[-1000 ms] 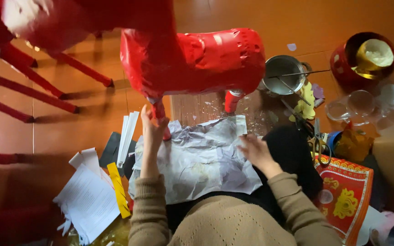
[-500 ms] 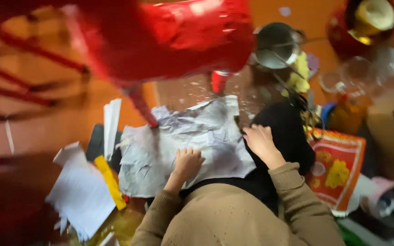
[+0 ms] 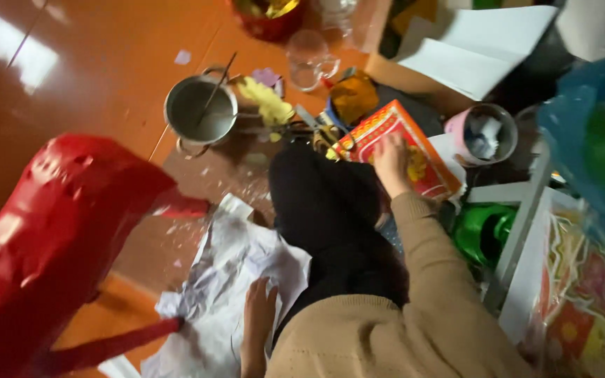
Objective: Assemble and decorate a red paper horse structure by cutting and attaching paper elements.
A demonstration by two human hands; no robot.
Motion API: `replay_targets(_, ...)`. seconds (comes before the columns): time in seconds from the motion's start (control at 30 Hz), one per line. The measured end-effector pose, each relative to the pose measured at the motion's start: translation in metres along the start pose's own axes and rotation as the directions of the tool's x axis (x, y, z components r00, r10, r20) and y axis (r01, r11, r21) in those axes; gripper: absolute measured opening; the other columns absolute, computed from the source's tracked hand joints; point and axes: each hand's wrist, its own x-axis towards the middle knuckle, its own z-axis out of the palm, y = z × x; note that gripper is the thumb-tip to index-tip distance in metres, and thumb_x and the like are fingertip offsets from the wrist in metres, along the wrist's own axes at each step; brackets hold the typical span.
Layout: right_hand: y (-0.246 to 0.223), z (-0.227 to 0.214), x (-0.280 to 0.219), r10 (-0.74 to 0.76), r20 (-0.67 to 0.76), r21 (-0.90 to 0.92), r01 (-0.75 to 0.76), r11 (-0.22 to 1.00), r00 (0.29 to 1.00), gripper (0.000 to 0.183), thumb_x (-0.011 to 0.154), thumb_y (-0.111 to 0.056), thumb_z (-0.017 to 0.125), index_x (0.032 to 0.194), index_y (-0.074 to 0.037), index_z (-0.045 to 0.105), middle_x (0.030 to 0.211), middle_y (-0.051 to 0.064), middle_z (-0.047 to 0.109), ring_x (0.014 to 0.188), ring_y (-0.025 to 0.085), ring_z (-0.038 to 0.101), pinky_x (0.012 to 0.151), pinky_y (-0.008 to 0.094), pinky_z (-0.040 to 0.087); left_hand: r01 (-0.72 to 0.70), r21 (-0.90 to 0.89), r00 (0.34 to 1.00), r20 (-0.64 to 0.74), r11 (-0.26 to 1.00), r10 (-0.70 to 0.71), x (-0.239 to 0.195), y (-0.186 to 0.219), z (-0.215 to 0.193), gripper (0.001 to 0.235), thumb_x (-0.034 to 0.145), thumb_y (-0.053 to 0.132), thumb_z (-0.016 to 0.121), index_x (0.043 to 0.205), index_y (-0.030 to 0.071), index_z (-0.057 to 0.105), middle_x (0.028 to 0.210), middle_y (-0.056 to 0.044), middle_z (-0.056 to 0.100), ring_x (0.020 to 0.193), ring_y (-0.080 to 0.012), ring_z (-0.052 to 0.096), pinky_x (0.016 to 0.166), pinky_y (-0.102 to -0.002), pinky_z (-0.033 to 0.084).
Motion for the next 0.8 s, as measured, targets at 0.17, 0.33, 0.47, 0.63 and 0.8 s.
replay_targets(0.17,0.07,-0.011,0.012,0.433,0.109,-0.271,-0.392,0.879,0.895,0.04,0.087,-0.013,0.062,0.127,-0.011,0.058,0.115,0.016,0.06,0.1,0.041,0.057,0.08,0.055,0.043,0.187,-0.007,0.974,0.129,0.982,-0.185,0.0,0.026,-0.019,0.041,0.094,0.03,0.05,0.131,0.013,0.056,0.134,-0.009,0.055,0.124,-0.0279,0.053,0.101,-0.042,0.043)
replay_targets(0.33,0.083,-0.011,0.018,0.474,0.182,-0.261,-0.422,0.868,0.862,0.038,0.091,-0.025,0.063,0.128,-0.02,0.062,0.109,0.019,0.055,0.097,0.043,0.049,0.088,0.052,0.036,0.23,-0.019,0.965,0.135,0.973,-0.225,-0.003,0.034,-0.026,0.041,0.095,0.031,0.049,0.132,0.014,0.054,0.133,-0.008,0.056,0.123,-0.0274,0.054,0.099,-0.042,0.045)
replay_targets(0.47,0.094,-0.01,0.018,0.409,0.087,-0.06,-0.405,0.913,0.909,0.053,0.076,-0.027,0.078,0.125,-0.011,0.063,0.104,0.022,0.055,0.095,0.042,0.055,0.086,0.048,0.044,0.171,-0.021,0.983,0.071,0.985,-0.169,-0.009,0.026,-0.023,0.04,0.093,0.029,0.05,0.13,0.014,0.055,0.131,-0.008,0.057,0.118,-0.0283,0.056,0.097,-0.043,0.045)
replay_targets(0.63,0.118,-0.011,-0.001,0.474,0.223,0.068,-0.499,0.864,0.852,0.037,0.066,-0.03,0.08,0.097,-0.012,0.073,0.094,0.016,0.064,0.084,0.034,0.059,0.078,0.039,0.047,0.322,-0.048,0.946,0.065,0.946,-0.318,-0.018,0.025,-0.035,0.042,0.094,0.036,0.048,0.132,0.02,0.055,0.139,-0.004,0.053,0.126,-0.0254,0.053,0.1,-0.043,0.044)
replay_targets(0.8,0.046,-0.091,-0.004,0.293,0.255,0.119,-0.331,0.936,0.921,0.025,0.083,-0.022,0.069,0.101,-0.004,0.064,0.093,0.022,0.068,0.084,0.044,0.061,0.072,0.05,0.043,-0.008,-0.086,0.982,-0.186,0.996,-0.008,-0.022,0.008,-0.059,0.033,0.092,0.026,0.056,0.124,0.018,0.06,0.117,-0.008,0.064,0.106,-0.0317,0.063,0.087,-0.043,0.047)
